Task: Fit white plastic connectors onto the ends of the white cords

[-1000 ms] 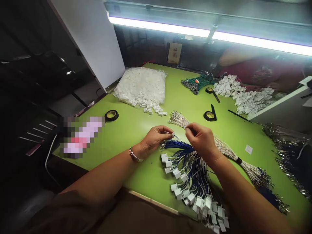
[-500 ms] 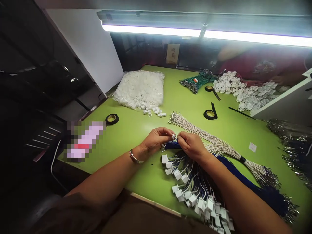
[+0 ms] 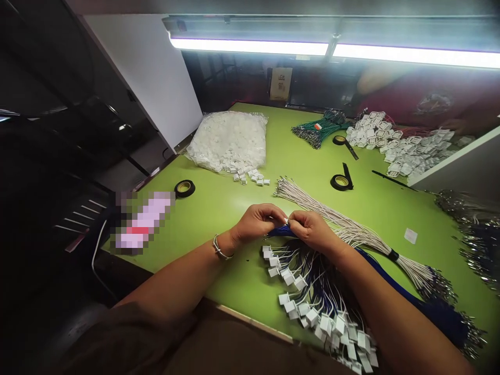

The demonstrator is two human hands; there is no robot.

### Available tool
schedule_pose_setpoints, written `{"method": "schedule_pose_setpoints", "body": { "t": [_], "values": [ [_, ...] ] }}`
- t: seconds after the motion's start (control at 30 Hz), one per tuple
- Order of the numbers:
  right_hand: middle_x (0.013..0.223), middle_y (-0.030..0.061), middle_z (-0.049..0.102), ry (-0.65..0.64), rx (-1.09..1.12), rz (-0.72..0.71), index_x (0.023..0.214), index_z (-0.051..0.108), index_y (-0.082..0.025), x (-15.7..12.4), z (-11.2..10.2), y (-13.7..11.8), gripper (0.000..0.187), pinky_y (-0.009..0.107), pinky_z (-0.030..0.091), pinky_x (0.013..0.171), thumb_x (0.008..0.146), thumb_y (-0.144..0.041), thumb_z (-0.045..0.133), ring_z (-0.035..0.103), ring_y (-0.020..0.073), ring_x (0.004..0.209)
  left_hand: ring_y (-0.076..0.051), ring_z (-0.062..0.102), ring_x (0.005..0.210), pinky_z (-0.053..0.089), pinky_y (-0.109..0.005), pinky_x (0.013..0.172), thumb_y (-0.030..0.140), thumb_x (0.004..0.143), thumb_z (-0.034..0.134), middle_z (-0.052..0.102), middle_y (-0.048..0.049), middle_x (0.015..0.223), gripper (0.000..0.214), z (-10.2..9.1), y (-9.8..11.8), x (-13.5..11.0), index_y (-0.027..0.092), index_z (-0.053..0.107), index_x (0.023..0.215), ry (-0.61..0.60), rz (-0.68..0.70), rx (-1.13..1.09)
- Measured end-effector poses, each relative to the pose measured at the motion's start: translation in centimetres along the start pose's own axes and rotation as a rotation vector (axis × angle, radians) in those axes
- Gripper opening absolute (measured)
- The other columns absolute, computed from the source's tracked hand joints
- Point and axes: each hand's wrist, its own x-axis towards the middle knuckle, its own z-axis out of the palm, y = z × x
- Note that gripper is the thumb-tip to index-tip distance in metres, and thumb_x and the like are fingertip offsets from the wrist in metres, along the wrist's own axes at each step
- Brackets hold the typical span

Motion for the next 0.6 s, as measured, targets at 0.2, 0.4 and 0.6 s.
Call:
{"method": "schedule_pose_setpoints", "body": {
  "t": [0.2,0.4,0.6],
  "values": [
    [0.054,-0.0022,0.055,0.21,0.102,0.092,0.061,0.061,-0.018,-0.4,0.7,-0.6,0.018,0.021,0.036,0.053,0.074,-0.024,0.049,0.046,0.0102,0.053,-0.015,0.063,0.078,0.051,-0.029,0.079,0.018,0.068,0.068,0.068,-0.0072,0.082,0.006,0.7,-0.2,0.1,0.012,0.069,0.07,0.132,-0.103,-0.102],
    [0.053,-0.0023,0.056,0.203,0.068,0.135,0.057,0.059,-0.018,-0.5,0.5,-0.4,0.013,0.021,0.036,0.053,0.067,-0.019,0.05,0.048,0.0104,0.052,-0.014,0.062,0.076,0.05,-0.029,0.077,0.016,0.068,0.067,0.068,-0.0072,0.081,0.006,0.9,-0.2,-0.1,0.011,0.068,0.071,0.135,-0.168,-0.123],
    [0.051,-0.0023,0.055,0.23,0.04,0.14,0.055,0.057,-0.018,-0.4,1.4,-0.6,0.015,0.022,0.035,0.051,0.067,-0.022,0.05,0.046,0.0099,0.051,-0.014,0.062,0.077,0.05,-0.026,0.076,0.014,0.07,0.064,0.067,-0.0062,0.081,0.005,1.0,-0.6,0.0,0.013,0.069,0.07,0.086,-0.063,0.03]
  ]
}}
